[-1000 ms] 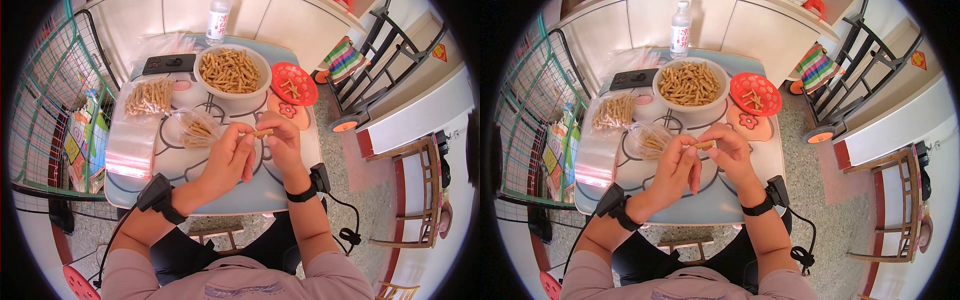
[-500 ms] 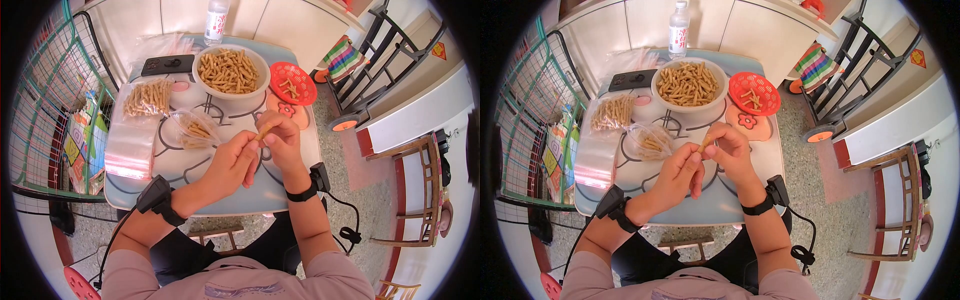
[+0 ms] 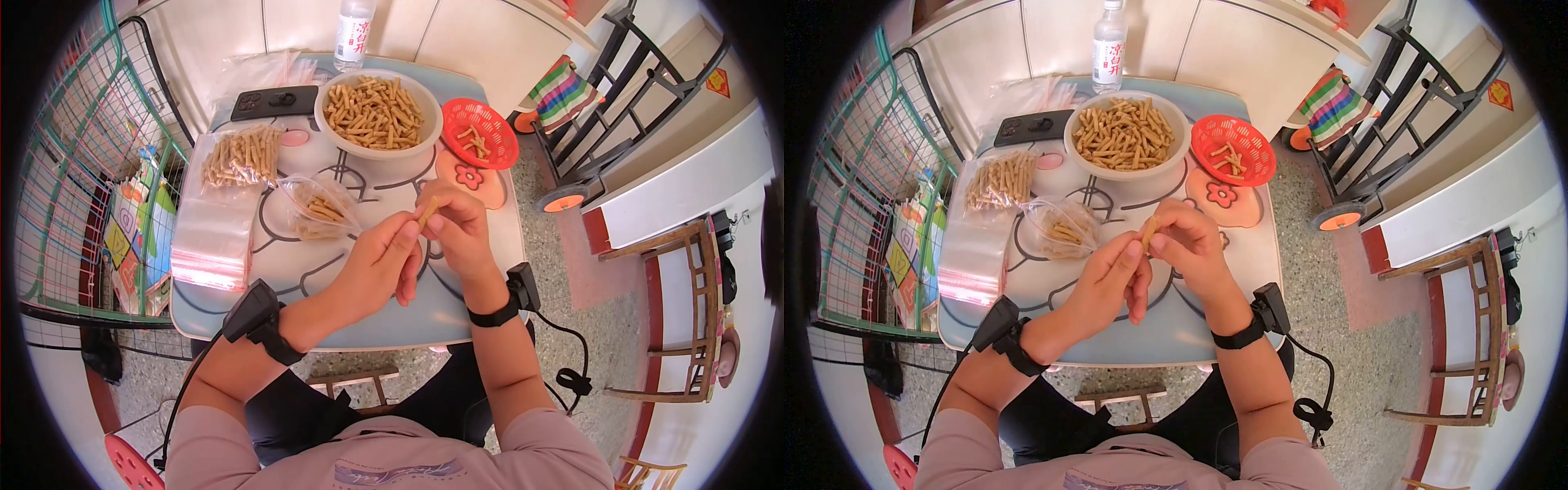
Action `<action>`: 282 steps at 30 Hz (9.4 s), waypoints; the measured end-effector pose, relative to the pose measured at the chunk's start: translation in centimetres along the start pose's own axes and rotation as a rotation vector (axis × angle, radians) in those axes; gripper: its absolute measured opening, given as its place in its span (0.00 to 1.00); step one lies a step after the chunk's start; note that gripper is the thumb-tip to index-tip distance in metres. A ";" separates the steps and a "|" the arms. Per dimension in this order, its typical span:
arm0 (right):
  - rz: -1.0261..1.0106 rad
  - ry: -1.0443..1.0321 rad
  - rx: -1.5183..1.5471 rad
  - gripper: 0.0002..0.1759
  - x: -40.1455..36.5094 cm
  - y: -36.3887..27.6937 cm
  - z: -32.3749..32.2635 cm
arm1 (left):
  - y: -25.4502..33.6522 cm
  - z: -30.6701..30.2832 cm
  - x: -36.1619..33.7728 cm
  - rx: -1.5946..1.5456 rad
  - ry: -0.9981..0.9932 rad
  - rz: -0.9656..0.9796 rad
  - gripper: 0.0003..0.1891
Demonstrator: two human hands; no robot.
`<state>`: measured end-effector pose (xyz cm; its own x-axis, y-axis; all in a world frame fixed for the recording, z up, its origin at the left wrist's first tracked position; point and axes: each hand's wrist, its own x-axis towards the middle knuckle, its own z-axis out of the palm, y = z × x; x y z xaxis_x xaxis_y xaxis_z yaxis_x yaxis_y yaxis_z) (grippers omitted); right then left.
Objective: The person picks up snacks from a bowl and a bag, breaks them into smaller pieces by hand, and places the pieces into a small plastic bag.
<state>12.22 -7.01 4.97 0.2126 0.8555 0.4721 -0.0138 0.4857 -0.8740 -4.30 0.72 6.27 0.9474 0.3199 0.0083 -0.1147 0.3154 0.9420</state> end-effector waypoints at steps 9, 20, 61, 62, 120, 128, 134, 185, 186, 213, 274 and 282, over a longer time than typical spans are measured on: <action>-0.024 0.045 -0.074 0.07 0.0 0.5 0.0 | 0.1 0.1 0.1 0.038 -0.009 -0.036 0.15; 0.045 0.057 -0.095 0.06 -0.2 0.0 0.0 | 0.0 0.0 0.2 0.088 0.010 -0.064 0.20; 0.222 0.142 -0.861 0.09 9.2 1.3 -0.4 | -1.8 -0.7 0.1 0.832 -0.137 1.130 0.13; 0.239 0.146 -0.856 0.08 9.7 1.8 -1.1 | -1.5 -0.7 0.0 0.828 -0.136 1.134 0.13; 0.292 0.109 0.262 0.08 -1.6 1.7 -0.5 | -0.5 0.1 1.5 0.285 0.359 0.504 0.07; 0.289 0.110 0.305 0.08 -1.4 2.3 -0.4 | -0.7 -0.1 1.3 0.350 0.337 0.578 0.07; 0.325 0.082 0.304 0.08 -1.7 2.1 -0.5 | -0.9 0.0 1.3 0.366 0.321 0.576 0.06; 0.111 0.168 0.103 0.12 -1.1 2.0 -0.7 | 0.0 -1.5 1.1 0.031 0.131 0.035 0.07; 0.121 0.181 0.105 0.12 -1.1 1.9 -0.6 | 0.1 -1.4 1.1 0.029 0.131 0.032 0.06; 0.079 0.174 0.093 0.11 -1.1 2.6 -1.9 | 0.1 -0.8 1.0 0.036 0.200 0.066 0.04; 0.084 0.110 0.195 0.11 -1.1 1.0 -0.6 | -0.1 -0.8 1.0 0.142 0.091 -0.003 0.11; 0.063 0.178 0.217 0.09 -1.0 1.5 -0.9 | 0.2 -0.5 0.7 0.091 0.139 0.067 0.08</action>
<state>12.88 -7.28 3.12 0.3728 0.8496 0.3731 -0.2376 0.4761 -0.8467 -3.79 1.45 6.29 0.8875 0.4597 0.0311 -0.1424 0.2094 0.9674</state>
